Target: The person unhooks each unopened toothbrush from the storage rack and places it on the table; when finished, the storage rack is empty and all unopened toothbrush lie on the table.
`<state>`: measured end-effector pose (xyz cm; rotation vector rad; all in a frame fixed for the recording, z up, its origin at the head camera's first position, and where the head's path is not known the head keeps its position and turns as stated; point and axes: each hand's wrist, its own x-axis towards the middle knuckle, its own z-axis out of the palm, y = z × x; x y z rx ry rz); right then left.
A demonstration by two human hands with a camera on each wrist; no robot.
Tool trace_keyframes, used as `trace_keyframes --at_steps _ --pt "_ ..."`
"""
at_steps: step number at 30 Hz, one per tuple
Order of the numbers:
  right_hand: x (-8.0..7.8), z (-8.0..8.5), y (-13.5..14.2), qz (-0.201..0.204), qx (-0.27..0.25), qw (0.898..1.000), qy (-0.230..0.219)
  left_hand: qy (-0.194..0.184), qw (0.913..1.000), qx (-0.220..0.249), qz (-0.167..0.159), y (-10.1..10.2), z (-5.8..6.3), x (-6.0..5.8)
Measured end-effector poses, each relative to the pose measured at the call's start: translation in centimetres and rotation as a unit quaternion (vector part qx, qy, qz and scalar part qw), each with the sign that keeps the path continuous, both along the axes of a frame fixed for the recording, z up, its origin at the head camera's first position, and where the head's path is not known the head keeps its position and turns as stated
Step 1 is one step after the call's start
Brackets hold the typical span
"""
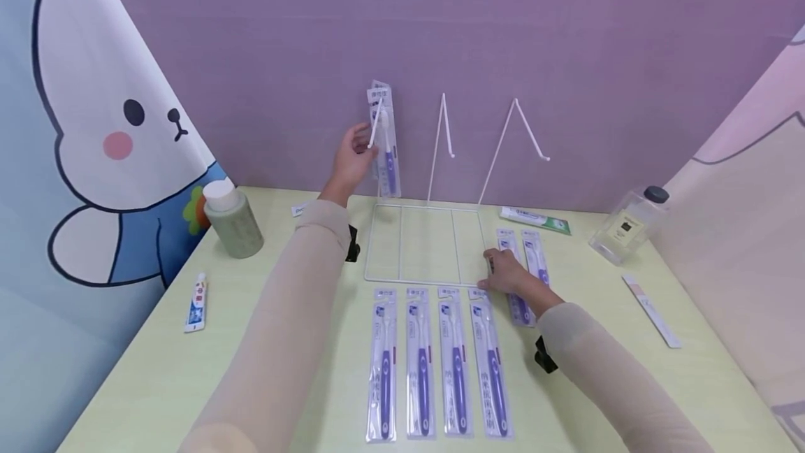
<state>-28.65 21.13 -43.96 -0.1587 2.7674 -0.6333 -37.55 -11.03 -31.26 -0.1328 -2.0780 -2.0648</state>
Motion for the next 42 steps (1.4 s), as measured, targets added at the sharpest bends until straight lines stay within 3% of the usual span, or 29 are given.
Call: trace_keyframes --at_steps 6,12,17,22,27,29,33,42 --pt "0.1 0.0 0.1 -0.005 0.006 1.0 -0.006 0.036 0.999 0.025 -0.002 0.4 -0.9 -0.7" --pt "0.1 0.0 0.4 -0.003 0.013 1.0 -0.004 0.057 0.9983 0.005 0.016 0.9 -2.1 -1.4" --pt "0.0 0.1 0.7 0.0 0.013 1.0 -0.001 0.06 0.998 0.017 0.013 1.2 -2.2 -1.2" --pt "0.0 0.0 0.8 -0.004 0.011 1.0 -0.006 0.056 0.9982 0.014 -0.013 1.6 -1.6 -0.8" --pt "0.0 -0.1 0.7 -0.009 0.006 1.0 -0.012 0.066 0.9973 0.002 -0.032 1.8 -1.3 0.1" --pt "0.0 -0.1 0.5 -0.009 0.007 1.0 -0.012 0.074 0.9963 0.004 -0.042 1.6 -1.1 1.0" --pt "0.2 0.1 0.1 -0.008 0.007 1.0 -0.008 0.089 0.9946 -0.018 -0.049 1.0 -1.8 2.2" --pt "0.4 0.4 0.0 -0.001 0.012 1.0 -0.006 0.055 0.9961 -0.053 -0.043 -2.0 -4.1 5.2"
